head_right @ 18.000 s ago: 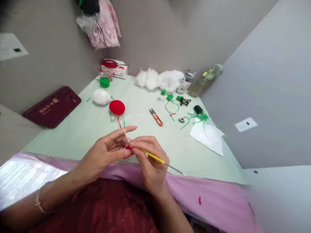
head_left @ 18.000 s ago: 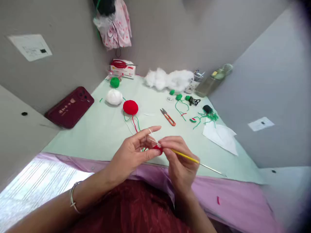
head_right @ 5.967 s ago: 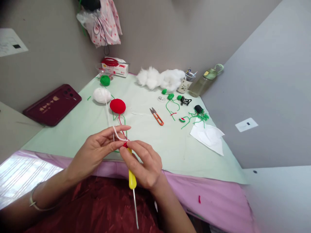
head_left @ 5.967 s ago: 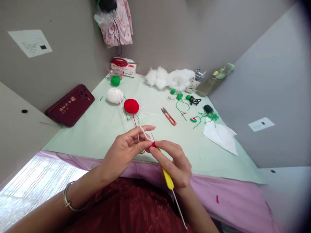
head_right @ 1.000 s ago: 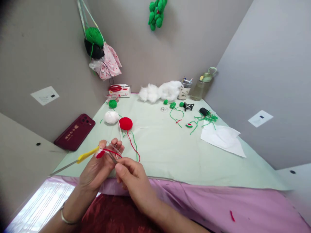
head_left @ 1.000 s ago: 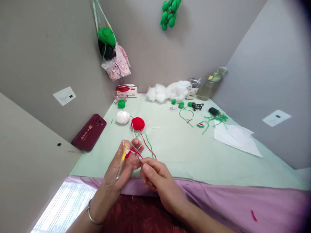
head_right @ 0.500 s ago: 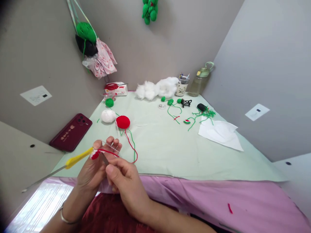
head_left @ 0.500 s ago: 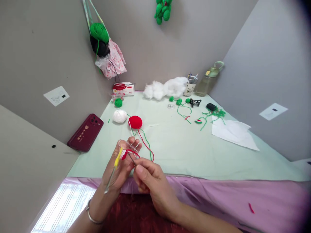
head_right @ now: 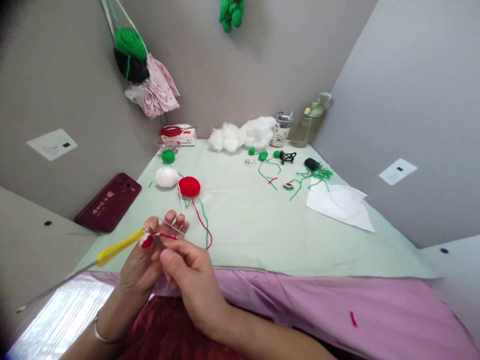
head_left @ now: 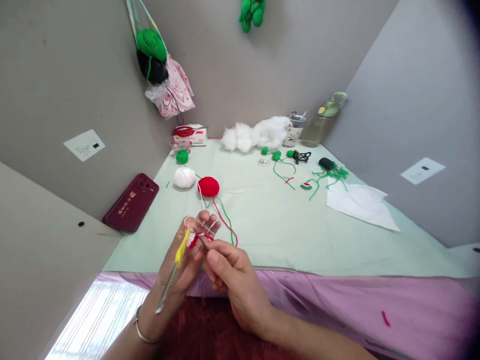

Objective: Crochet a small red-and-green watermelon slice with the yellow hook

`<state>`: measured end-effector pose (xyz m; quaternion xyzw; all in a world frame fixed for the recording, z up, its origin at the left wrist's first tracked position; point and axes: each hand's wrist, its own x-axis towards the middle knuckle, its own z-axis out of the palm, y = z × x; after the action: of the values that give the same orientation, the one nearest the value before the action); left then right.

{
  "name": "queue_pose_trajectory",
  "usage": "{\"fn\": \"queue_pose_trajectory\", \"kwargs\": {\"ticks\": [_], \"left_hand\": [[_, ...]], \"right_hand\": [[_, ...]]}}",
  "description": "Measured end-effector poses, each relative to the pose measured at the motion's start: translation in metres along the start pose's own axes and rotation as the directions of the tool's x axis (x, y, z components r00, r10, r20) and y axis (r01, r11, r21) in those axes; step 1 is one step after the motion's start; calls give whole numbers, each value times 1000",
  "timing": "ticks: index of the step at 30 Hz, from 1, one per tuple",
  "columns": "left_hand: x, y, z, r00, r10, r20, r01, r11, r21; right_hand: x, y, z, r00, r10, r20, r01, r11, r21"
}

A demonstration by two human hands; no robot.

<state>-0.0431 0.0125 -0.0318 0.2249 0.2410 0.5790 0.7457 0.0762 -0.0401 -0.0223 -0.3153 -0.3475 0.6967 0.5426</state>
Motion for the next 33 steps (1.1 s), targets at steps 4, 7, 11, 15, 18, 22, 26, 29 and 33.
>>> {"fn": "queue_pose_trajectory", "kwargs": {"ticks": [4,7,11,15,18,22,26,29,33], "left_hand": [[1,0,3,1000,8,0,-8,1000,-5],[1,2,8,1000,3,-11,-3,1000,-11],[0,9,12,1000,-11,0,11,999,41],[-3,11,18,999,-28,33,22,985,168],[-3,6,23,998,7,62,-24,960,279],[-2,-3,25,989,76,127,-120,912,391],[-2,-6,26,989,87,122,-129,909,396],[-4,-6,29,995,43,92,-74,926,370],[-7,-6,32,998,25,54,-43,929,368]], "right_hand": [[0,-1,4,1000,22,-2,-22,1000,22],[2,-13,-6,999,13,-29,-15,997,-82],[16,-54,-55,958,-271,-98,148,755,-638],[32,-81,-100,762,-646,-47,86,173,-981],[28,-71,-95,786,-595,166,313,152,-937],[11,-41,-61,839,-474,269,490,441,-752],[8,-30,-46,790,-597,136,513,522,-682],[11,-32,-47,795,-603,65,495,584,-644],[11,-33,-48,808,-589,12,464,623,-630]]}}
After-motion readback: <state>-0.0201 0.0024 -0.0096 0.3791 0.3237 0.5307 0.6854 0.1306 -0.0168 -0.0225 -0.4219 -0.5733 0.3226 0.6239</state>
